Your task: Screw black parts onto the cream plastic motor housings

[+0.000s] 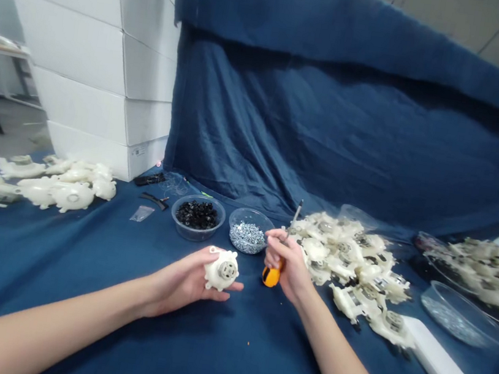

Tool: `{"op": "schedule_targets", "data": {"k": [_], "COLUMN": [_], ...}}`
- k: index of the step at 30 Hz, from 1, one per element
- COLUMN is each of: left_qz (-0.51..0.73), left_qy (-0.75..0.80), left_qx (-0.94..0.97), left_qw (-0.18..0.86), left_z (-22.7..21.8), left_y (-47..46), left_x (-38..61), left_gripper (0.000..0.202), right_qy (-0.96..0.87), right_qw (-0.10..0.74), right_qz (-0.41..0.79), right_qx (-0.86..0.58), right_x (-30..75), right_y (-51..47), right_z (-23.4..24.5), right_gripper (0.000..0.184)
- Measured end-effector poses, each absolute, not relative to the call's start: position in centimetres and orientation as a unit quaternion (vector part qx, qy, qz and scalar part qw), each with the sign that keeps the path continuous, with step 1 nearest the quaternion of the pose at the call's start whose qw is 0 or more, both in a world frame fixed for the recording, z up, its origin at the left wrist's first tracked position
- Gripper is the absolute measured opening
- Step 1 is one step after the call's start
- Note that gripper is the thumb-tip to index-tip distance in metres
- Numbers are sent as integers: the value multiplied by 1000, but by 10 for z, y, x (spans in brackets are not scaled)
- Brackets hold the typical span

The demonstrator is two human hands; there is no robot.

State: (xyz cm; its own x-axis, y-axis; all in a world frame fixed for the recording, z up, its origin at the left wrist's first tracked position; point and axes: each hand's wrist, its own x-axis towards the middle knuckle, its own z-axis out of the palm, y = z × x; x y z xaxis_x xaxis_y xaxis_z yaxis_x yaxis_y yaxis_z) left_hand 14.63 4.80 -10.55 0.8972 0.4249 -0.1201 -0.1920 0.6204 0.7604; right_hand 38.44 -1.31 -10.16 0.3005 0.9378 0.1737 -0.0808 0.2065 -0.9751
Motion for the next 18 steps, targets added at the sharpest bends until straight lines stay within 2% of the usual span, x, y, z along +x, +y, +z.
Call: {"op": "schedule_targets", "data": {"k": [5,13,15,18], "left_qz": [163,196,185,180], "left_qy": [141,116,124,138], "left_qx": [427,512,529,562], "left_qw": [878,828,819,796], "left_z": [-108,-120,-122,-124], "left_y": [49,59,61,64], "left_x": [144,145,143,141], "left_gripper": [42,40,54,88], "right_qy": [-478,-533,-557,-607], "right_qw": [556,417,373,286], "right_qz": [344,189,173,167], "right_qx": [-586,-711,-722,-722], "right_x": [390,382,370,343], "right_y": [-10,19,31,54], "right_z": [-99,-65,-54,-41], "right_gripper": [38,25,24,22]}}
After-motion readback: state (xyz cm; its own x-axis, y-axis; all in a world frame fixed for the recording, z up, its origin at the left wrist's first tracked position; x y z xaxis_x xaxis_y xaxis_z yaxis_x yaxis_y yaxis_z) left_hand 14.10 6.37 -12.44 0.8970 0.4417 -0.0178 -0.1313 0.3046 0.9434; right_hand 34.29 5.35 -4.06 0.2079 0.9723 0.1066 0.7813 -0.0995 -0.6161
